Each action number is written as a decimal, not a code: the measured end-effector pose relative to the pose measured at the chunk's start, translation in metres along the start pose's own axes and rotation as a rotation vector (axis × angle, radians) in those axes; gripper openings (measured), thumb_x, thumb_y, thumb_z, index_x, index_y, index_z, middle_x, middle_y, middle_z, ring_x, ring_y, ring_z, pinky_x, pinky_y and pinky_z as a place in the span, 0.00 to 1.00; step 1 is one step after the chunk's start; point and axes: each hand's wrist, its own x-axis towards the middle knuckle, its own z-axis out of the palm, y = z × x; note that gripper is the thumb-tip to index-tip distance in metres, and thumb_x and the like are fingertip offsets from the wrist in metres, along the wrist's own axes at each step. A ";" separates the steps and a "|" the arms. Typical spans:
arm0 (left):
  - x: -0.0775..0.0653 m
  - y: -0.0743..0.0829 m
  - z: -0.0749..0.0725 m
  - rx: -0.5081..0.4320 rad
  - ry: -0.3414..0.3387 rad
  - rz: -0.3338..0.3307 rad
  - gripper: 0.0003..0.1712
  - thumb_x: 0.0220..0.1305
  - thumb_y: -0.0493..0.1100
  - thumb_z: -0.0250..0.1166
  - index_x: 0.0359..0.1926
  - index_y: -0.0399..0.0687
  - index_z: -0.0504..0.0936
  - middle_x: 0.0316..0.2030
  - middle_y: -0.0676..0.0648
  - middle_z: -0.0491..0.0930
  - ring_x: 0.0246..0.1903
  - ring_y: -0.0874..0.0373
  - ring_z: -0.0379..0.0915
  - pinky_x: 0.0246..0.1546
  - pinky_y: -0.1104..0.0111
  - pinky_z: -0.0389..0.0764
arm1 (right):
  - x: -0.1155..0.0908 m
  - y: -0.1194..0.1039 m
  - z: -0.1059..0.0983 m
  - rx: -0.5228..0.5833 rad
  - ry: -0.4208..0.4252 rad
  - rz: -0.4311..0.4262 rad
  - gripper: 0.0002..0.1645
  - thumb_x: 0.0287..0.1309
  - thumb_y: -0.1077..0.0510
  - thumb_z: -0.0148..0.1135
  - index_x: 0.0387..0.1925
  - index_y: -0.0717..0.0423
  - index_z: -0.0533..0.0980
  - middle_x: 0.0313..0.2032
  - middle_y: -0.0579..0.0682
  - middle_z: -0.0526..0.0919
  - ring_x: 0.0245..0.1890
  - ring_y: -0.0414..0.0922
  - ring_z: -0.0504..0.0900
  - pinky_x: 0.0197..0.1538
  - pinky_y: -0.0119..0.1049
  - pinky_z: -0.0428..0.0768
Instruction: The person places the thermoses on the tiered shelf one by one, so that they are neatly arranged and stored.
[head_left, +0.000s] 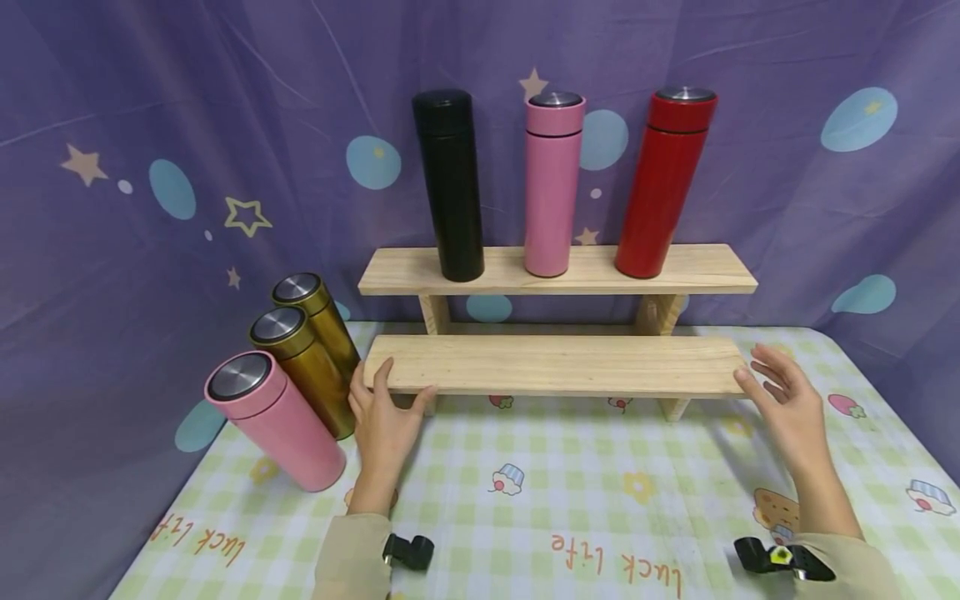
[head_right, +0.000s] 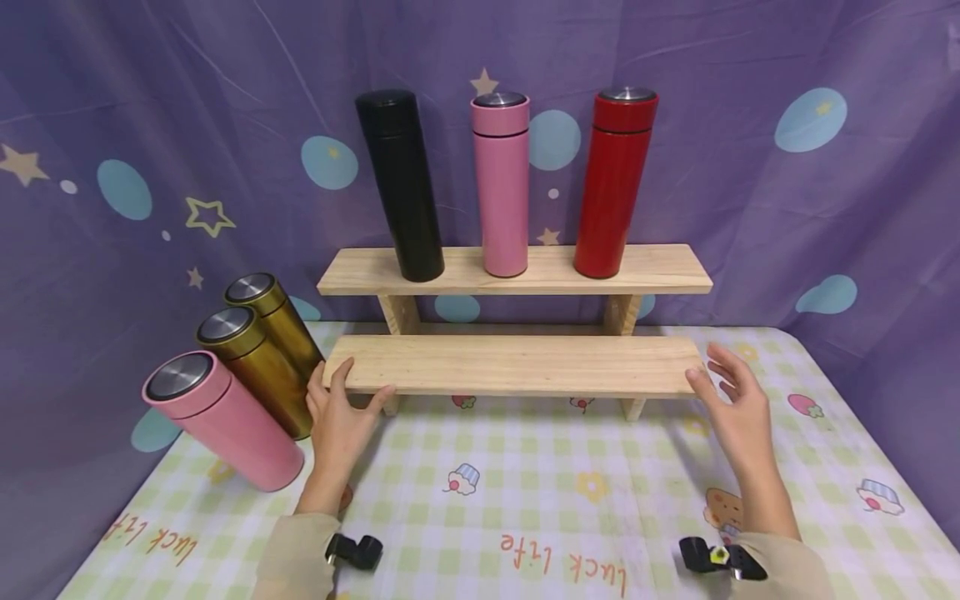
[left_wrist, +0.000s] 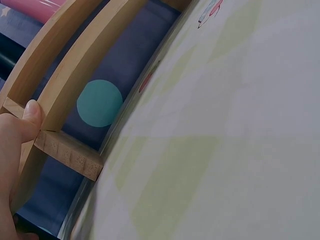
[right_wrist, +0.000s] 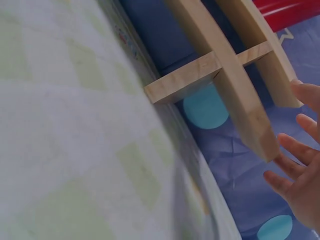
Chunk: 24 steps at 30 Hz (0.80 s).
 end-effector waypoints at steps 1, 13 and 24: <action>0.000 0.000 0.000 0.000 0.000 -0.001 0.50 0.53 0.68 0.71 0.72 0.55 0.65 0.75 0.40 0.43 0.72 0.41 0.42 0.43 0.41 0.72 | -0.001 0.002 0.000 -0.008 -0.008 0.006 0.33 0.68 0.53 0.62 0.71 0.50 0.66 0.60 0.38 0.73 0.55 0.27 0.71 0.56 0.15 0.65; 0.000 0.000 0.000 0.004 0.004 0.000 0.49 0.54 0.67 0.71 0.72 0.54 0.65 0.75 0.40 0.43 0.72 0.41 0.41 0.43 0.42 0.73 | -0.003 0.014 -0.001 -0.069 -0.088 0.142 0.38 0.68 0.42 0.58 0.75 0.43 0.60 0.72 0.50 0.63 0.68 0.44 0.63 0.67 0.32 0.64; 0.000 0.000 0.000 0.004 0.001 -0.003 0.50 0.53 0.68 0.71 0.72 0.54 0.65 0.75 0.39 0.44 0.72 0.41 0.42 0.43 0.42 0.73 | -0.003 0.016 0.006 -0.075 -0.149 0.191 0.43 0.68 0.40 0.57 0.77 0.46 0.55 0.74 0.64 0.53 0.67 0.69 0.60 0.66 0.62 0.59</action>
